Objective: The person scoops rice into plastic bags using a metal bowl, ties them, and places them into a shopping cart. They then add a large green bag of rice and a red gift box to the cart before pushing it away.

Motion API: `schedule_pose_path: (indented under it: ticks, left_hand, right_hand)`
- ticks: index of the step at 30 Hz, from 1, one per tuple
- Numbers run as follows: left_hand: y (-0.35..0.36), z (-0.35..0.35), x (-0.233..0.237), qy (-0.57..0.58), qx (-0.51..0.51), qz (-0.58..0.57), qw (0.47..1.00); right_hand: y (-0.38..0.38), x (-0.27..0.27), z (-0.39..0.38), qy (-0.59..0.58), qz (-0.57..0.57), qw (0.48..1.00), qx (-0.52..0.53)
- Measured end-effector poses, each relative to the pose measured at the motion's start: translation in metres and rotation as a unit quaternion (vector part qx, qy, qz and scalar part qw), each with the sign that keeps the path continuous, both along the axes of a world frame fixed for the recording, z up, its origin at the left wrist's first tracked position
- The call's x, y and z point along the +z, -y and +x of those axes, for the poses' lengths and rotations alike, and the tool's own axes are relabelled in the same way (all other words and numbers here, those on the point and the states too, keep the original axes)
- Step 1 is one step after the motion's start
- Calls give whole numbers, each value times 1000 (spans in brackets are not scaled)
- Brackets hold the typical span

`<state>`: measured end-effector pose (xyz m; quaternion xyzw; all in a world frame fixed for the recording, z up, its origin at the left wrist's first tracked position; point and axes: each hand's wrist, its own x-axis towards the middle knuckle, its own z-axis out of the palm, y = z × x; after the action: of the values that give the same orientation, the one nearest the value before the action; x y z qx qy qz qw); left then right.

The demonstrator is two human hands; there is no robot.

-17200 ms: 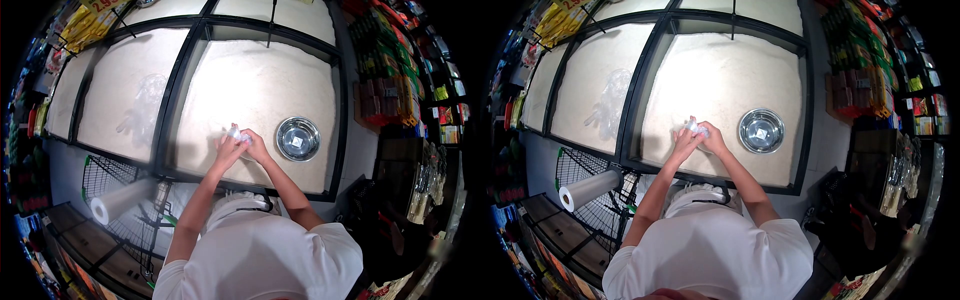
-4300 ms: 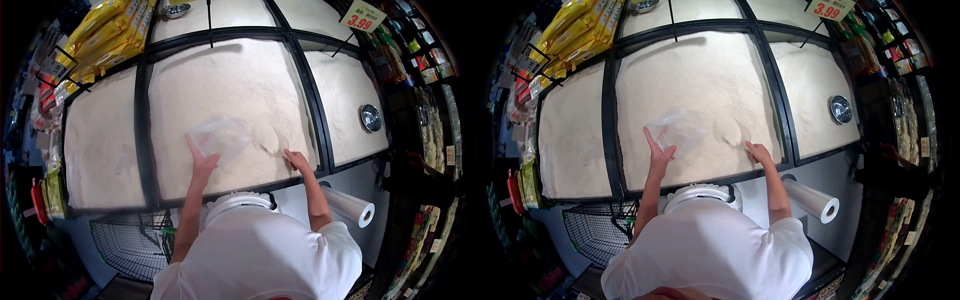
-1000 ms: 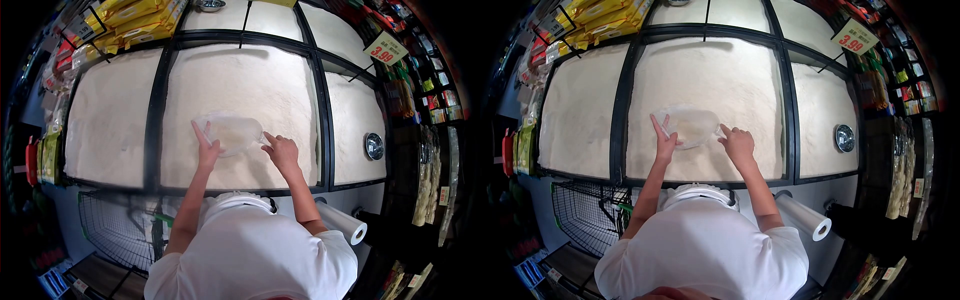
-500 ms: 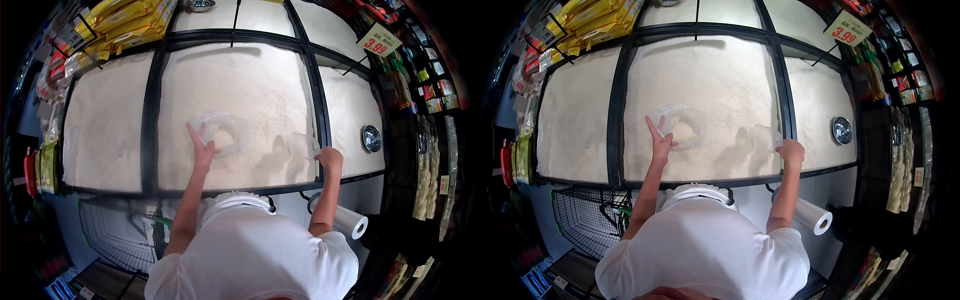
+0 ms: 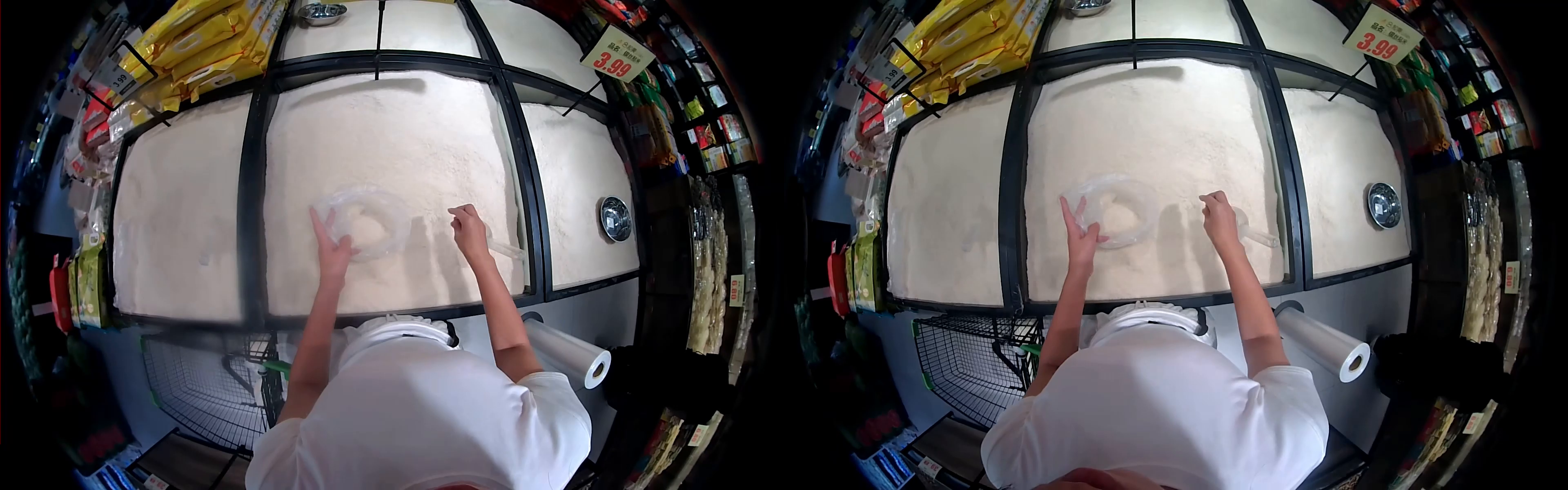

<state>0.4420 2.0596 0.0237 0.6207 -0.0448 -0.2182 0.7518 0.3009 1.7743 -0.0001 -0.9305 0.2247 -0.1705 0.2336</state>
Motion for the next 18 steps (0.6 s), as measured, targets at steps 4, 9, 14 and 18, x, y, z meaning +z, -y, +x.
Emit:
schedule_pose_path:
  ticks: [4, 9, 14, 18]
  left_hand:
    - [-2, 0, -5, 9, 0, -6, 1000]
    - [-5, -1, 1, 3, 4, -1, 1000]
    - [-9, -2, 1, 33, -2, -8, 999]
    - [-9, -3, 2, 35, -5, -14, 999]
  right_hand:
    - [-45, 8, 45, -42, 177, 983, -31]
    - [-62, -19, 73, 48, 142, 989, -2]
    - [-66, -14, 80, 1, 227, 974, -8]
    - [-61, -31, 76, 52, 157, 986, -6]
